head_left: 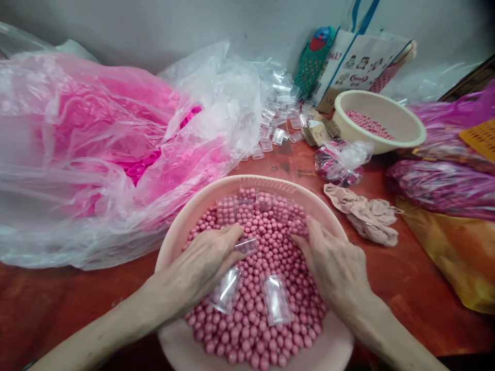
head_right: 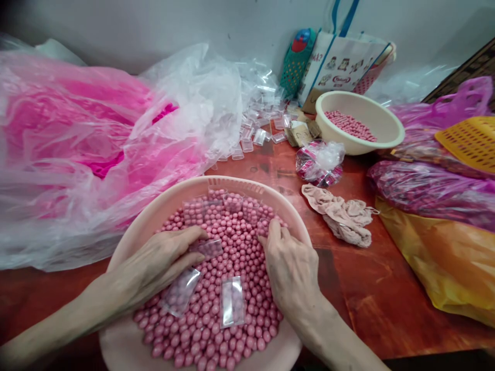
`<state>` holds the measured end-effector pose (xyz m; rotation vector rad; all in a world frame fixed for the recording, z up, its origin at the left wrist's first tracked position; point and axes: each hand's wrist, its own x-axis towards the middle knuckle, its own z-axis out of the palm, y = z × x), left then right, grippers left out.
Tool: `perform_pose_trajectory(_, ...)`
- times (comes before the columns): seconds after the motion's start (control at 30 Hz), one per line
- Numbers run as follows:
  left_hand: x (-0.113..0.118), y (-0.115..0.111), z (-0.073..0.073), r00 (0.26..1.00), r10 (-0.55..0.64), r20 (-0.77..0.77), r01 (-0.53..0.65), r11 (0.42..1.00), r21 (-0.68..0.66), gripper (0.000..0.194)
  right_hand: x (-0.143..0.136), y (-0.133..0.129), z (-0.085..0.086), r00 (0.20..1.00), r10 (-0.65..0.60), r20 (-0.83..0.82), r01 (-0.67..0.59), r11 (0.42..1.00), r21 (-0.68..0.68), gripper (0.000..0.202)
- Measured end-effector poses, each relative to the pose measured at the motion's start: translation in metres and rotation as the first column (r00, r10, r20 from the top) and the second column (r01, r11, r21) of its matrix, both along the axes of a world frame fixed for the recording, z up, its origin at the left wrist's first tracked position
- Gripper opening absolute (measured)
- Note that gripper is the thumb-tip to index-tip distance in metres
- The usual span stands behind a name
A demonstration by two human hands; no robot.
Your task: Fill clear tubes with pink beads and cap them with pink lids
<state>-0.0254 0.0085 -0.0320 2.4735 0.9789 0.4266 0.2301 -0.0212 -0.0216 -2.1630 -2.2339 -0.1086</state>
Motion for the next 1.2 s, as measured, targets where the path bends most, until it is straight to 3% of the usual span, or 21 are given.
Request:
perform_pose_trajectory(0.13, 0.007, 0.005, 0.010, 1.000, 0.031, -0.001, -0.031, 0.994, -0.101, 0.039, -0.004, -0.007, 0.004, 0.999, -0.023, 0.047, 0.017, 0.993, 0.116, 0.045)
perform_pose_trajectory(0.2, 0.013, 0.009, 0.015, 0.999, 0.029, -0.018, -0.031, 0.987, -0.157, 0.032, -0.008, -0.008, 0.007, 0.996, 0.038, -0.083, -0.027, 0.992, 0.127, 0.044)
perform_pose_trajectory(0.3, 0.020, 0.017, 0.024, 0.997, -0.009, -0.070, -0.005, 0.978, -0.206, 0.021, -0.017, -0.007, 0.012, 0.930, 0.176, -0.322, -0.199, 0.979, -0.040, 0.029)
perform_pose_trajectory(0.4, 0.017, 0.020, 0.034, 0.982, -0.056, -0.183, 0.028, 0.988, -0.151, 0.021, -0.020, -0.010, 0.014, 0.843, 0.284, -0.457, -0.419, 0.879, -0.228, 0.019)
perform_pose_trajectory(0.5, 0.002, 0.017, 0.041, 0.959, -0.098, -0.266, 0.087, 0.995, -0.054, 0.026, -0.015, -0.020, 0.015, 0.713, 0.391, -0.582, -0.590, 0.783, -0.197, 0.021)
perform_pose_trajectory(0.6, -0.006, 0.011, 0.042, 0.955, -0.144, -0.260, 0.146, 0.989, -0.010, 0.033, -0.004, -0.033, 0.018, 0.707, 0.378, -0.598, -0.565, 0.811, -0.155, 0.026)
perform_pose_trajectory(0.73, 0.012, 0.009, 0.039, 0.938, -0.175, -0.298, 0.168, 0.985, -0.051, 0.029, 0.007, -0.044, 0.022, 0.744, 0.335, -0.578, -0.482, 0.868, -0.118, 0.031)
perform_pose_trajectory(0.83, 0.029, 0.010, 0.041, 0.925, -0.219, -0.311, 0.201, 0.975, -0.091, 0.029, 0.004, -0.045, 0.013, 0.730, 0.355, -0.584, -0.484, 0.872, -0.075, 0.023)
perform_pose_trajectory(0.97, 0.044, 0.013, 0.043, 0.900, -0.269, -0.344, 0.259, 0.963, -0.075, 0.024, -0.015, -0.039, -0.004, 0.819, 0.198, -0.539, -0.355, 0.912, -0.205, 0.021)
perform_pose_trajectory(1.07, 0.051, 0.015, 0.041, 0.862, -0.304, -0.405, 0.328, 0.945, -0.011, 0.021, -0.022, -0.037, -0.008, 0.841, 0.219, -0.495, -0.377, 0.893, -0.246, 0.018)
perform_pose_trajectory(1.2, 0.040, 0.016, 0.032, 0.837, -0.388, -0.386, 0.384, 0.919, -0.090, 0.020, -0.022, -0.040, -0.003, 0.821, 0.329, -0.467, -0.458, 0.867, -0.196, 0.036)
